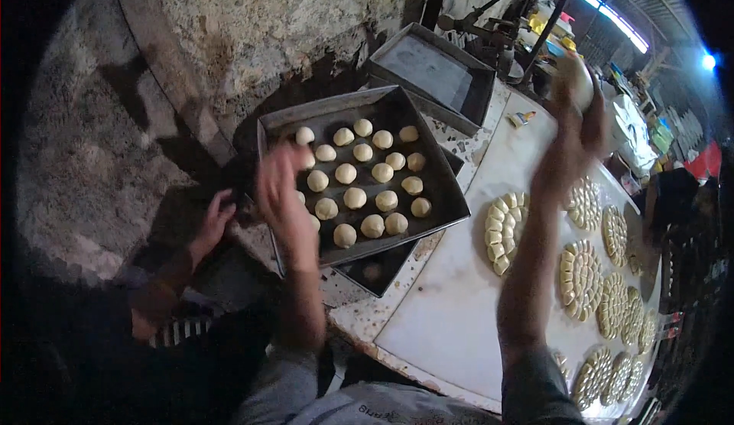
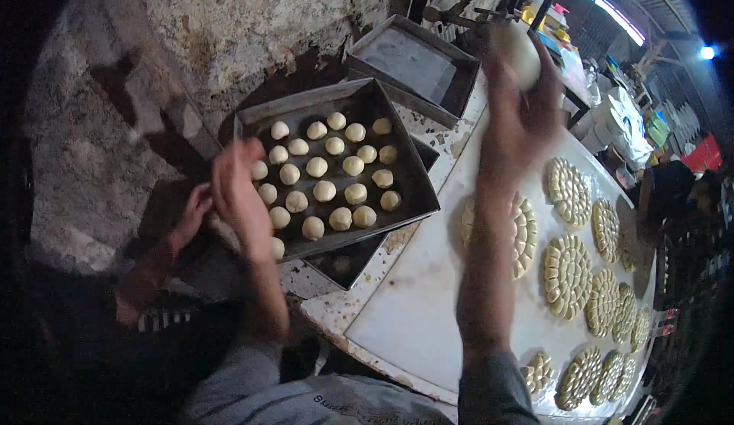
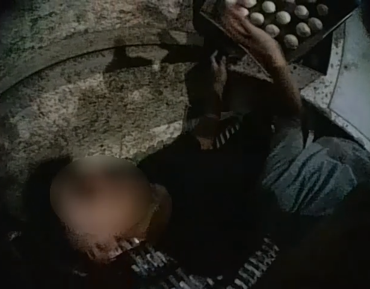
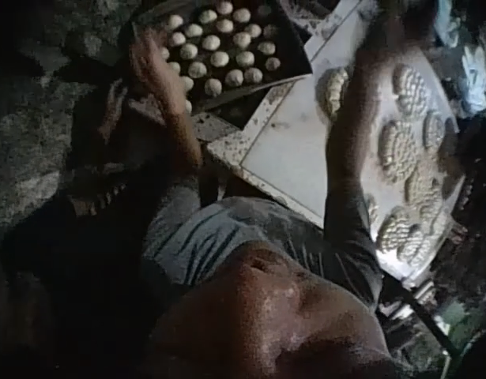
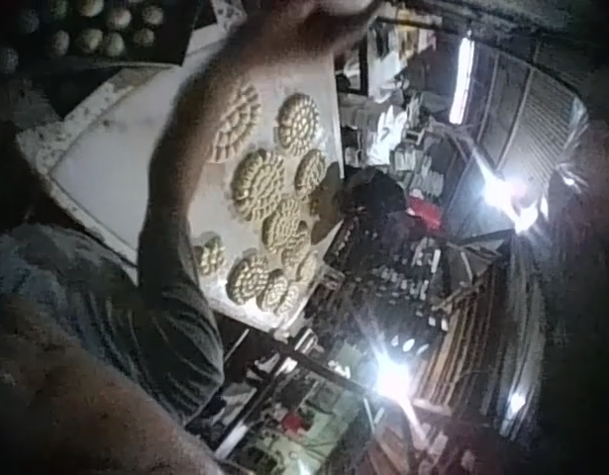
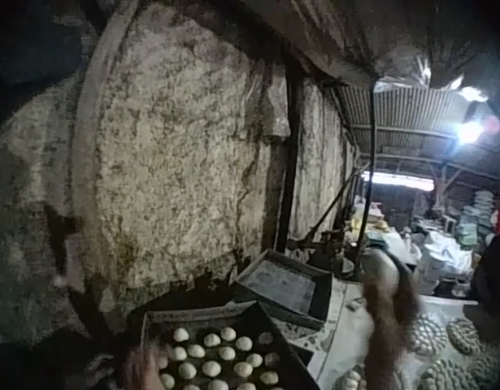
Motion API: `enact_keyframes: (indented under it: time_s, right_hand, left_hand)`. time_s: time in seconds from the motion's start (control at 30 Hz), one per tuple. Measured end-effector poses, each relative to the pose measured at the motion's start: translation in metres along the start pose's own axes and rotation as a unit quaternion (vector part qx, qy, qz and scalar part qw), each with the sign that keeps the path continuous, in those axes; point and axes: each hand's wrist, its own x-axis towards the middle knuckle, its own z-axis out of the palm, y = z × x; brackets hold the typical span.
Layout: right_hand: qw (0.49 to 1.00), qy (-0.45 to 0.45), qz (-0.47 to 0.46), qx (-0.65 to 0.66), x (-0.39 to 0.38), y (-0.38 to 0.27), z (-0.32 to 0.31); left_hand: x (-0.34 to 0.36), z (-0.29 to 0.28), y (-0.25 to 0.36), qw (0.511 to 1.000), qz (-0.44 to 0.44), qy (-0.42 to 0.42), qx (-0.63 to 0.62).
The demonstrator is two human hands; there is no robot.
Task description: The recorder is shaping dough balls and placing them onto baking trays in a bakery production area.
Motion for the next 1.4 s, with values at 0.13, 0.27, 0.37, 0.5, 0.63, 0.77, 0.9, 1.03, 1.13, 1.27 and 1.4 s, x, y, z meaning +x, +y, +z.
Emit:
enact_keyframes:
  time_s: [0.13,0.27,0.37,0.5,0.63,0.77,0.9,1.03,1.13,1.27,1.4]
  right_hand:
    - [0.921,-0.211,-0.007,-0.328,-0.033,0.130,0.113]
    - [0.864,-0.356,0.142,-0.326,-0.155,0.142,0.015]
    - [0.900,-0.176,0.219,-0.332,-0.222,0.102,-0.169]
    - [0.835,-0.054,0.370,-0.404,-0.319,0.003,-0.448]
    - [0.739,0.122,0.400,-0.528,-0.372,-0.126,-0.624]
    - [0.701,0.284,0.423,-0.498,-0.406,-0.177,-0.724]
    - [0.748,0.361,0.440,-0.341,-0.401,-0.157,-0.736]
    - [0.809,0.193,0.495,-0.252,-0.375,-0.113,-0.723]
    - [0.867,0.135,0.420,-0.232,-0.356,-0.059,-0.725]
    - [0.836,0.004,0.464,-0.292,-0.327,0.016,-0.719]
    - [0.759,-0.264,0.498,-0.325,-0.308,0.031,-0.712]
  left_hand:
    - [-0.132,-0.004,-0.034,0.968,-0.053,-0.236,-0.066]
    - [-0.251,-0.034,-0.073,0.886,-0.130,-0.445,-0.023]
    - [-0.337,-0.043,-0.095,0.777,-0.286,-0.561,-0.019]
    - [-0.424,-0.026,-0.111,0.682,0.041,-0.721,0.118]
    - [-0.490,0.025,-0.090,0.635,0.238,-0.648,0.346]
    - [-0.583,0.111,-0.110,0.678,0.242,-0.601,0.347]
    - [-0.673,0.174,-0.111,0.689,0.167,-0.648,0.278]
    - [-0.707,0.213,-0.085,0.524,0.201,-0.751,0.349]
    - [-0.690,0.218,-0.071,0.465,0.026,-0.825,0.320]
    - [-0.654,0.199,-0.072,0.492,-0.006,-0.836,0.243]
    - [-0.636,0.185,-0.070,0.532,-0.177,-0.790,0.250]
